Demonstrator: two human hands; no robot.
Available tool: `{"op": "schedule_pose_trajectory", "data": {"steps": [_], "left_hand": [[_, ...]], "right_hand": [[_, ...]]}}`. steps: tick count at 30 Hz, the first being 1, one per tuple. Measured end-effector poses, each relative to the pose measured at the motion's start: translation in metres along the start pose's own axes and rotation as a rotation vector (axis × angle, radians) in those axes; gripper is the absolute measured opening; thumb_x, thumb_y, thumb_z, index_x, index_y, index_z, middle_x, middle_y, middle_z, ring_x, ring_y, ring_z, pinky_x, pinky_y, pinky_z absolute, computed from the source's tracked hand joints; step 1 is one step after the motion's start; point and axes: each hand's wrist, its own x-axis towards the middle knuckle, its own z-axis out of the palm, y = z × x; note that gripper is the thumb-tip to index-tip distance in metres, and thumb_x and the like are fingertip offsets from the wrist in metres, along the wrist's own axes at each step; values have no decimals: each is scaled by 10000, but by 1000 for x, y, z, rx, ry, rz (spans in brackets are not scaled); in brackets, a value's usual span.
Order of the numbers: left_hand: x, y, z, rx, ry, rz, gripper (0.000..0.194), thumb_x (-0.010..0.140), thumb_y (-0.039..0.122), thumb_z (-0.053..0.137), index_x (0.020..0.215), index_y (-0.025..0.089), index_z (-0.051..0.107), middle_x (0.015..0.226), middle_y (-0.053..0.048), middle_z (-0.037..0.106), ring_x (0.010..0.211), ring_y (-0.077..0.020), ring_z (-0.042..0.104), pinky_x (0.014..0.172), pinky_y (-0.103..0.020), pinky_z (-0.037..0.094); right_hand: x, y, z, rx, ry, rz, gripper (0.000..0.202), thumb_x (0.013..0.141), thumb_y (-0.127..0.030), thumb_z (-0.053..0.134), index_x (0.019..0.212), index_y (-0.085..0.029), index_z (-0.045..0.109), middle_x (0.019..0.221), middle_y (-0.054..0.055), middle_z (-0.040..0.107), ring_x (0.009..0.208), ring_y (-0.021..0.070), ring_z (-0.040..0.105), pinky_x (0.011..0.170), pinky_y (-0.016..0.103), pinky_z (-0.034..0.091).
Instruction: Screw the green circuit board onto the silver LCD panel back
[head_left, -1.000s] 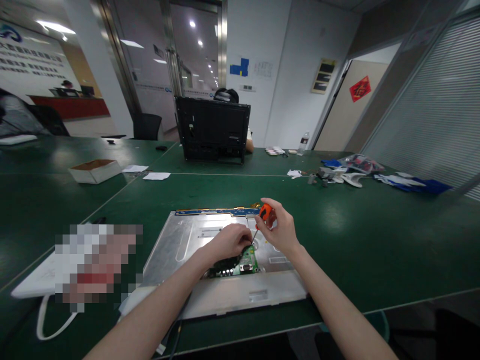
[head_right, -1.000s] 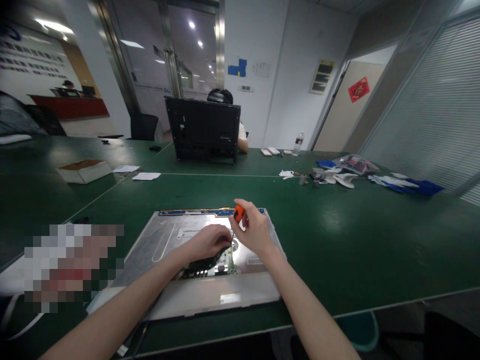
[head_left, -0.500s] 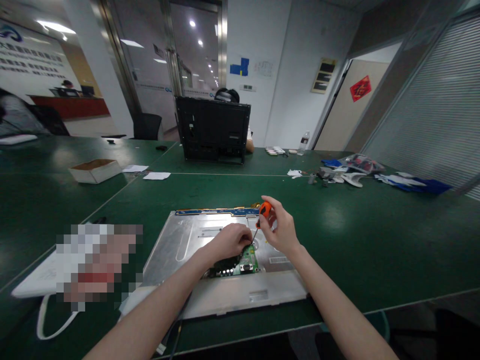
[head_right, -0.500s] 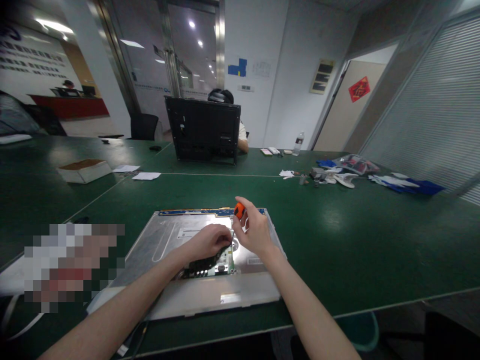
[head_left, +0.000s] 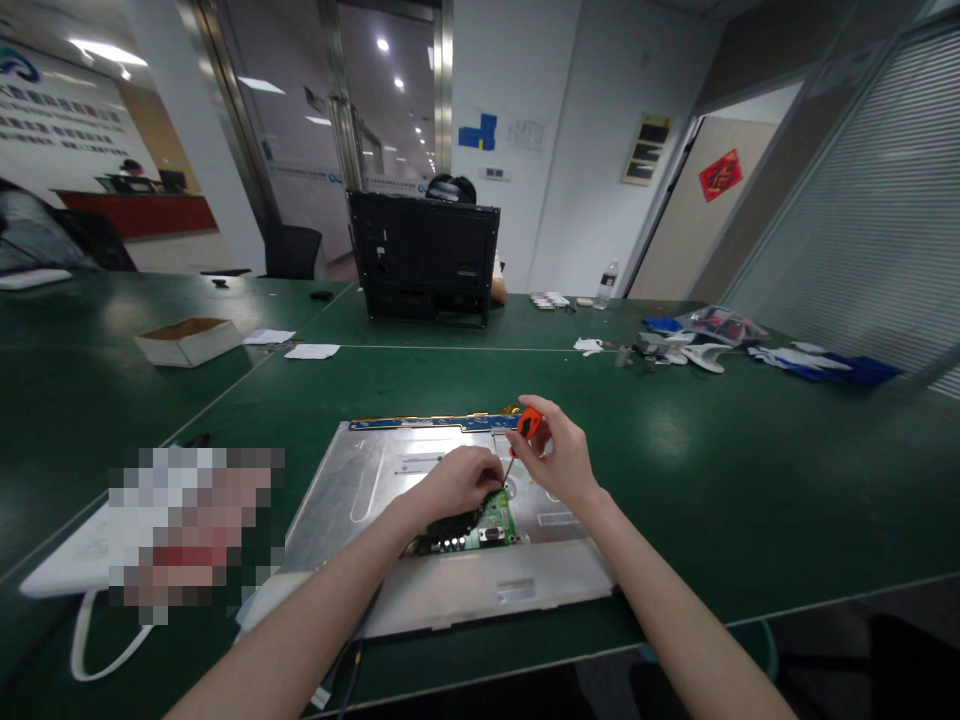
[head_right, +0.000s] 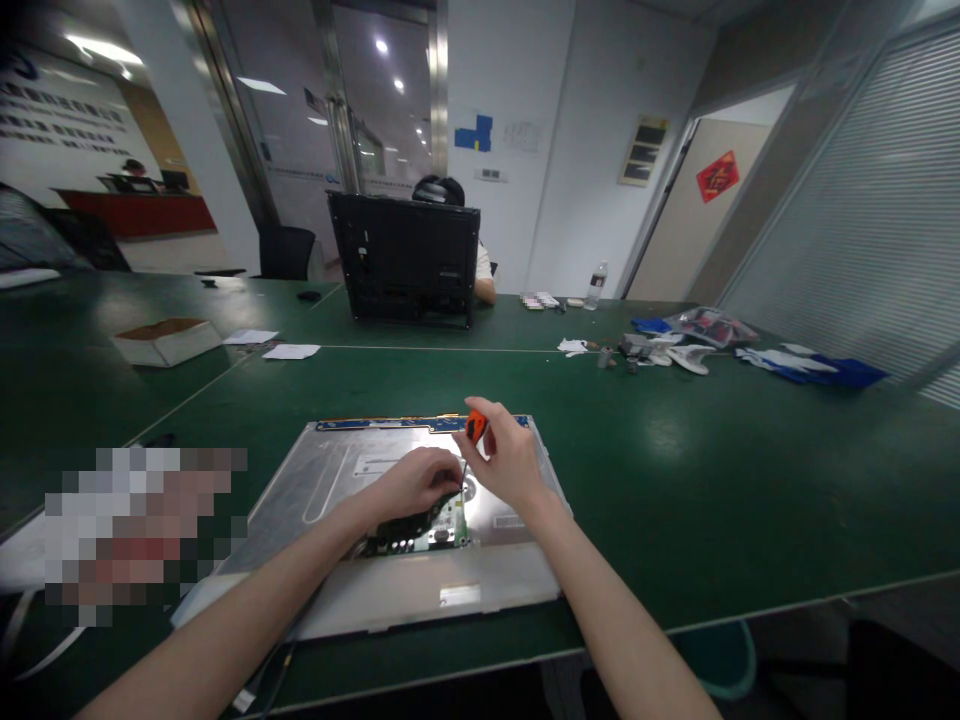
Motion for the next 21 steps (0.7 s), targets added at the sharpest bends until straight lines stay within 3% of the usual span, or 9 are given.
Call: {"op": "schedule_pose_trajectory", "data": {"steps": [9,21], "left_hand": [[0,0,0,13,4,7,100,777,170,570,790,178,668,749,-28,677,686,-157,588,643,-240,399],[-1,1,0,25,4,10,92,780,169,570,785,175,662,750,-26,673,691,-155,587,642,-237,392]], "right_hand": [[-1,-3,-2,79,-36,9,455,848,-248,534,1289,-223,422,847,12,630,529,93,516,504,233,448],[-2,1,2,-45,40,-22,322,828,-323,614,1112,-222,500,697,-50,541,476,70,464,485,199,398]]}}
